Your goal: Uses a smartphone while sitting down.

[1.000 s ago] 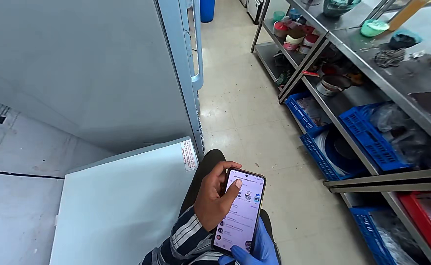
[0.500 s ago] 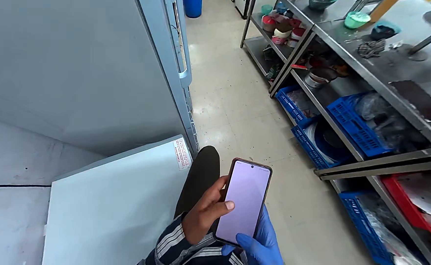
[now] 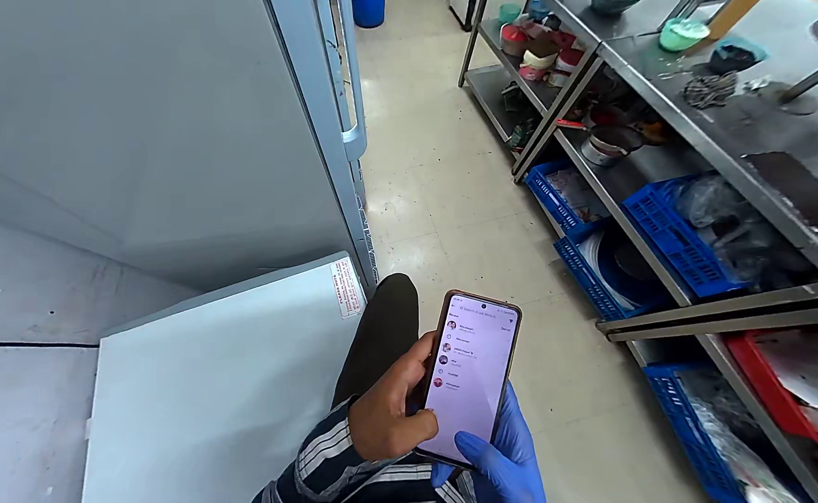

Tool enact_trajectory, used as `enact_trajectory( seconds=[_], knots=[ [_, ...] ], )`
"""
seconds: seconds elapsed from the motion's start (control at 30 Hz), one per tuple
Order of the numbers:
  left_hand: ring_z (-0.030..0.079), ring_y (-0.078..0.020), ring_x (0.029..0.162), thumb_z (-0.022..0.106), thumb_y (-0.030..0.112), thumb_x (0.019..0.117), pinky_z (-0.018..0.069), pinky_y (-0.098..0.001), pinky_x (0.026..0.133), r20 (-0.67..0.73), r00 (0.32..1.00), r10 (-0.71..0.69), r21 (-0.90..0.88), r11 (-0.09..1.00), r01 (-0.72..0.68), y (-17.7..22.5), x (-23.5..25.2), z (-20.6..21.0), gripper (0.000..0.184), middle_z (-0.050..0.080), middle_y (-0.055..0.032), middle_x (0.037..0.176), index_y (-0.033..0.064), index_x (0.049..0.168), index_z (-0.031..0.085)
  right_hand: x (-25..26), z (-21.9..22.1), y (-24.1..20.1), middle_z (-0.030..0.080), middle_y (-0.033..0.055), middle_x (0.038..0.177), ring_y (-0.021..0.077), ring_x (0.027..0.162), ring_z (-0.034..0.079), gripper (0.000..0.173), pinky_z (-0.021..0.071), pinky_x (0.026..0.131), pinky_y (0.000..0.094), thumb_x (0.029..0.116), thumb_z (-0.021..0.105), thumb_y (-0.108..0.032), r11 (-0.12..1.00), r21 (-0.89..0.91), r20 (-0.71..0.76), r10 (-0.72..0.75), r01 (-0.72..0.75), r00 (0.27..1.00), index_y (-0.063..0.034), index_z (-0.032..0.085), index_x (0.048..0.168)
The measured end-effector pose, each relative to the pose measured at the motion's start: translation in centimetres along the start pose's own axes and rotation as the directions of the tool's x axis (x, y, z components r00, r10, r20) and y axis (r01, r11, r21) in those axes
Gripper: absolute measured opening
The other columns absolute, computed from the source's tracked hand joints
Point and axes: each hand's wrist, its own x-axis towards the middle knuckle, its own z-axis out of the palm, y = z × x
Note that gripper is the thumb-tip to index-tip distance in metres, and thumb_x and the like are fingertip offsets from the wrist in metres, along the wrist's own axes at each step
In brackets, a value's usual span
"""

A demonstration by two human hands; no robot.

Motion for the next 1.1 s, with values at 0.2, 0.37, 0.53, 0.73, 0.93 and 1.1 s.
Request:
enact_trajectory(
  seconds=[0.2, 0.37, 0.53, 0.73, 0.93, 1.1],
  knots=[
    [0.062, -0.0164, 0.122, 0.048, -0.008, 0.0777, 0.0533, -0.0374, 0.104, 0.017, 1.000, 0.011, -0.028, 1.000, -0.011, -0.17, -0.04, 0.11, 0.082, 0.056, -0.0138, 0.138, -0.0074, 0.153, 0.015, -0.12, -0.07, 0.07, 0.068, 0.0104, 0.121, 0.0250, 0.091, 0.075, 0.074, 0.0644, 0.054, 0.0398, 0.0837, 0.060, 0.009, 1.000, 0.008, 0.006, -0.014, 0.014, 1.000, -0.0069, 0.021, 0.144],
    [0.062, -0.0162, 0.120, 0.048, -0.008, 0.0787, 0.0536, -0.0373, 0.103, -0.003, 1.000, 0.015, -0.020, 1.000, -0.015, -0.18, -0.15, 0.17, 0.080, 0.057, -0.0140, 0.136, -0.0074, 0.152, 0.017, -0.13, 0.09, 0.13, 0.069, 0.0102, 0.120, 0.0247, 0.090, 0.075, 0.074, 0.0642, 0.054, 0.0387, 0.0842, 0.060, 0.008, 1.000, -0.010, 0.007, -0.013, 0.013, 1.000, -0.0060, 0.020, 0.144],
    [0.063, -0.0164, 0.120, 0.050, -0.007, 0.0828, 0.0537, -0.0372, 0.103, 0.001, 1.000, 0.016, -0.023, 1.000, -0.016, -0.34, -0.23, 0.06, 0.076, 0.057, -0.0140, 0.136, -0.0073, 0.152, 0.017, -0.06, 0.12, 0.23, 0.068, 0.0097, 0.121, 0.0246, 0.090, 0.075, 0.073, 0.0640, 0.054, 0.0391, 0.0836, 0.058, 0.008, 1.000, -0.015, 0.002, -0.013, 0.013, 1.000, -0.0056, 0.021, 0.144],
    [0.065, -0.0180, 0.118, 0.053, -0.009, 0.0841, 0.0558, -0.0377, 0.101, -0.052, 0.998, -0.018, -0.010, 1.000, 0.017, -0.37, -0.26, 0.35, 0.075, 0.059, -0.0153, 0.134, -0.0069, 0.152, 0.020, -0.13, 0.03, 0.20, 0.067, 0.0100, 0.123, 0.0250, 0.094, 0.075, 0.067, 0.0644, 0.056, 0.0404, 0.0865, 0.054, 0.006, 1.000, 0.013, -0.001, -0.003, 0.003, 1.000, -0.0064, 0.022, 0.144],
    [0.063, -0.0170, 0.120, 0.052, -0.005, 0.0842, 0.0538, -0.0377, 0.103, -0.007, 1.000, -0.003, -0.028, 1.000, 0.002, -0.52, -0.47, 0.00, 0.075, 0.058, -0.0145, 0.135, -0.0068, 0.152, 0.018, 0.11, 0.05, 0.22, 0.069, 0.0103, 0.118, 0.0262, 0.090, 0.075, 0.057, 0.0638, 0.053, 0.0427, 0.0904, 0.055, -0.004, 0.997, 0.068, -0.032, 0.032, -0.030, 0.999, -0.0071, 0.026, 0.139],
    [0.061, -0.0158, 0.122, 0.051, -0.005, 0.0821, 0.0528, -0.0371, 0.104, 0.031, 1.000, 0.003, -0.017, 1.000, -0.003, -0.29, -0.61, -0.23, 0.079, 0.056, -0.0142, 0.137, -0.0062, 0.153, 0.016, -0.15, 0.35, 0.40, 0.070, 0.0108, 0.117, 0.0242, 0.086, 0.076, 0.062, 0.0633, 0.051, 0.0395, 0.0887, 0.058, 0.001, 1.000, -0.008, -0.031, -0.010, 0.009, 0.999, -0.0047, 0.026, 0.141]
  ],
)
